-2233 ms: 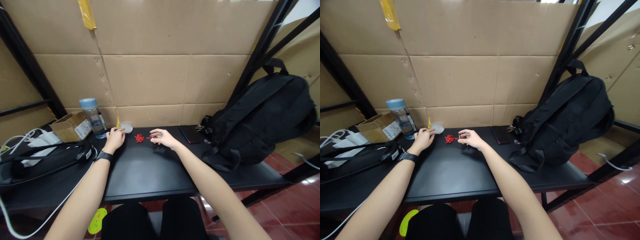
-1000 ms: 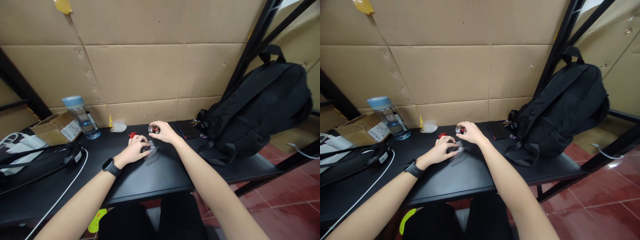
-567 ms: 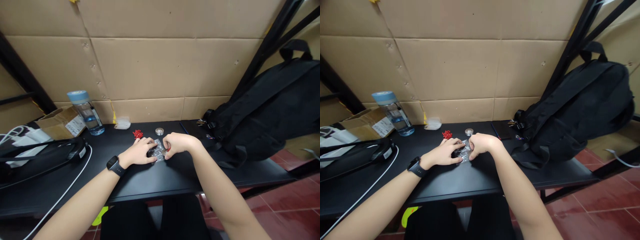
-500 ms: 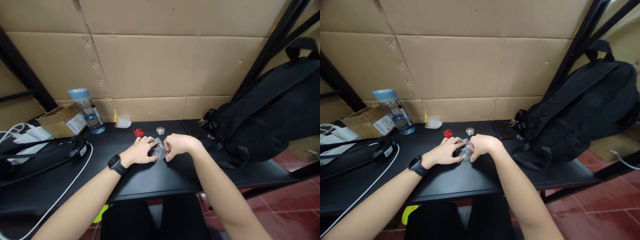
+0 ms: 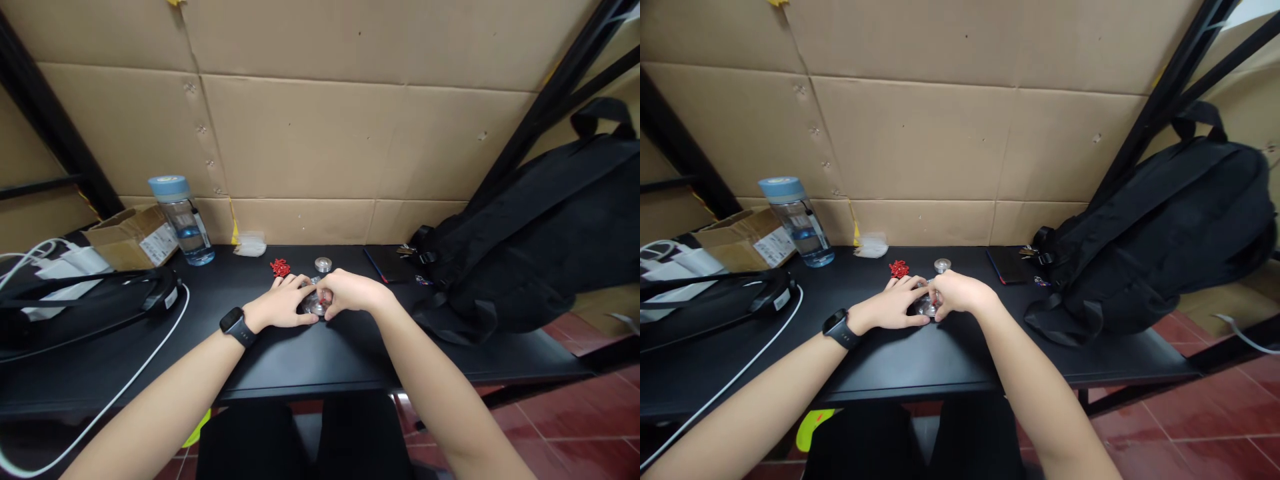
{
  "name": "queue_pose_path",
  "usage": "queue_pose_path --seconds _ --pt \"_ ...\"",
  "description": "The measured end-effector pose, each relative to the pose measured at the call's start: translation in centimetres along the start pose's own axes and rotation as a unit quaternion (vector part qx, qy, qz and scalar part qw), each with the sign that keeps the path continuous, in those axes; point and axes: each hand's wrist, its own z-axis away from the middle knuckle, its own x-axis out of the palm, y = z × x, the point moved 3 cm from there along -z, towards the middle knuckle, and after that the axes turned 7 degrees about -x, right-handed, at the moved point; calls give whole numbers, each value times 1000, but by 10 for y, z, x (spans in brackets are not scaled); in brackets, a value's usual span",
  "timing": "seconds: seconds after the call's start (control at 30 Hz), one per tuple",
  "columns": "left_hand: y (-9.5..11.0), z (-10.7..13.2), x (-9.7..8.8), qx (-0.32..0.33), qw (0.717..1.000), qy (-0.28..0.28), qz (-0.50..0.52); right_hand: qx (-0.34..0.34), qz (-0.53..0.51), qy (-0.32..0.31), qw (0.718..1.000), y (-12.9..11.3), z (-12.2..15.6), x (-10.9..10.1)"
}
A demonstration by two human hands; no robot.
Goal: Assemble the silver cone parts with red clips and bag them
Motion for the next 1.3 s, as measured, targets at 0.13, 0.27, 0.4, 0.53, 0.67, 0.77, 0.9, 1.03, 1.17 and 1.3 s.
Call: queue_pose_path --seconds 0.13,0.27,0.4,0.53,0.67,0.77,0.9,1.03,1.17,1.3 --pt "0 -1 0 0 1000 -8 -5 -24 27 6 999 7 -7 3" --pt "0 -2 1 -2 1000 -12 2 1 55 52 997 12 -13 6" --pt "-4 -3 2 -12 1000 2 15 52 106 104 988 5 -17 8" --pt "-10 -4 2 -34 999 25 19 84 144 142 976 -2 -21 11" --pt "-14 -4 -6 -30 998 47 31 55 94 119 987 9 -18 8" --pt "-19 -4 -17 -16 996 62 59 -33 -16 86 996 25 -10 -2" --pt "-21 -3 -24 27 995 58 71 -65 -74 62 993 44 -2 -11" --pt "-14 -3 -20 52 995 66 50 -30 -25 65 997 52 -8 -5" --pt "-11 -7 -17 35 994 93 45 -56 -40 69 995 52 -13 -3" --pt "-23 -9 -20 23 988 125 83 -55 -68 80 993 54 -8 -9"
